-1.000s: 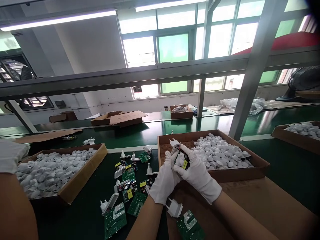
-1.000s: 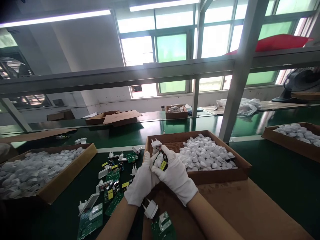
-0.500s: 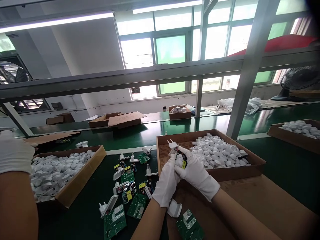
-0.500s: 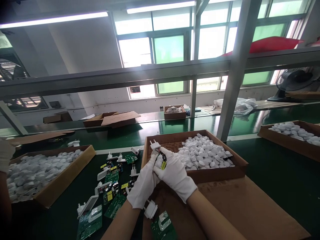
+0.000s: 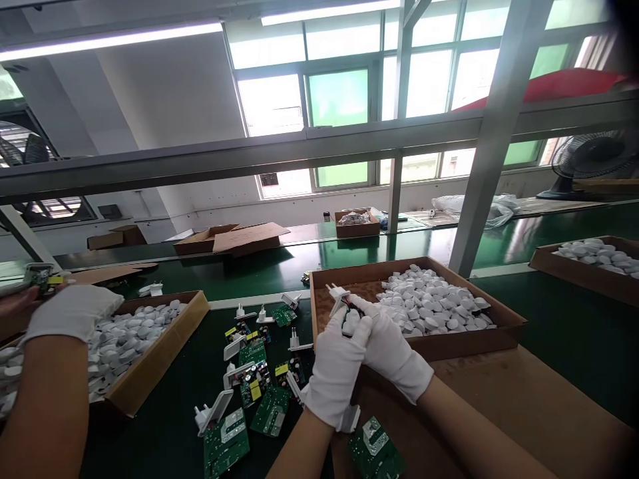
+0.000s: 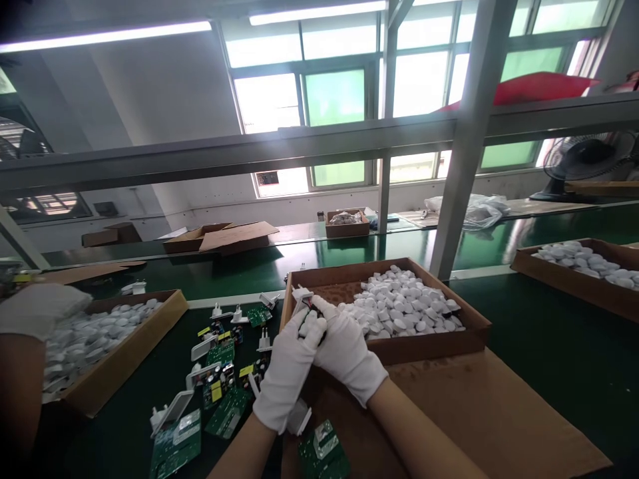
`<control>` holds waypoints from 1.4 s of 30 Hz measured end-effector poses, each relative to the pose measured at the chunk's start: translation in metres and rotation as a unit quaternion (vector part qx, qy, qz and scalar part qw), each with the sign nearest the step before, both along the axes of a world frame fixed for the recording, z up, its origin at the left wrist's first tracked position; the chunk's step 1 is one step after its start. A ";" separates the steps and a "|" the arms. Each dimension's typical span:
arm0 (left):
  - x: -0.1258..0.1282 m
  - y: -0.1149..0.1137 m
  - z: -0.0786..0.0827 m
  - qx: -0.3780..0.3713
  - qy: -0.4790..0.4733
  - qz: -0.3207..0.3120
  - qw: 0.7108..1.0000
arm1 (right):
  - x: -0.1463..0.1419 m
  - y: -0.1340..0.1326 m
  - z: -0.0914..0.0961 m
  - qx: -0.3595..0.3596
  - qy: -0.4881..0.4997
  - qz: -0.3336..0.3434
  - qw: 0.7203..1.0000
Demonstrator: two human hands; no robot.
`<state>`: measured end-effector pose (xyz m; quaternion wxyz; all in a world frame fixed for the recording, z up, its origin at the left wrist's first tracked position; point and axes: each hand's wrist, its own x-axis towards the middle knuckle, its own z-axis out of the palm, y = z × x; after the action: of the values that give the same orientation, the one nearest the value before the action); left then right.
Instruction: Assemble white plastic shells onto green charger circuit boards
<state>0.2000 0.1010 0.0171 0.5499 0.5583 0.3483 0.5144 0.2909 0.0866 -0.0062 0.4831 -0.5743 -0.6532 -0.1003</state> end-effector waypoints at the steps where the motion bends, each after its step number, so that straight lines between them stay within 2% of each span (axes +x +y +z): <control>1: -0.002 0.000 0.002 0.038 0.041 0.011 0.998 | 0.000 -0.001 -0.001 0.013 -0.008 -0.004 1.000; 4: -0.006 -0.001 0.005 0.085 0.107 0.025 0.990 | 0.001 -0.001 -0.003 0.054 -0.031 -0.024 0.998; 10: 0.000 -0.003 -0.001 0.075 0.088 0.036 0.993 | 0.002 -0.003 -0.003 0.105 -0.056 -0.036 0.992; 17: -0.002 -0.001 -0.008 0.137 0.094 0.039 0.985 | -0.001 -0.002 -0.005 0.122 -0.063 -0.043 0.990; 20: -0.006 -0.001 -0.007 0.150 0.058 -0.023 0.987 | 0.000 -0.001 -0.004 0.133 -0.060 -0.041 0.988; 23: -0.007 0.002 -0.009 0.049 -0.042 -0.088 0.994 | 0.000 0.000 -0.002 0.108 -0.059 -0.058 0.991; 25: -0.006 0.005 -0.012 -0.002 -0.084 -0.076 0.994 | 0.000 0.000 -0.001 0.098 -0.064 -0.069 0.991; 26: -0.005 0.006 -0.013 -0.002 -0.080 -0.066 0.995 | 0.000 0.000 -0.001 0.098 -0.069 -0.071 0.990; 31: -0.002 0.008 -0.014 0.121 0.060 0.001 0.991 | 0.000 0.000 -0.006 0.118 -0.092 -0.071 0.986; 34: -0.003 0.006 -0.014 0.154 0.078 0.030 0.985 | 0.000 0.000 -0.005 0.120 -0.092 -0.062 0.987; 37: -0.005 0.007 -0.013 0.067 -0.014 -0.028 0.997 | 0.000 -0.001 -0.001 0.110 -0.087 -0.062 0.988; 39: -0.007 0.010 -0.012 -0.002 -0.071 -0.075 0.995 | 0.000 -0.002 0.002 0.102 -0.089 -0.074 0.988; 42: -0.009 0.014 -0.009 -0.043 -0.115 -0.114 0.986 | 0.000 -0.002 0.003 0.103 -0.096 -0.076 0.987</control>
<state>0.1913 0.1149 0.0080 0.6650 0.5073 0.2379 0.4938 0.2906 0.0843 -0.0034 0.4661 -0.5569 -0.6372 -0.2580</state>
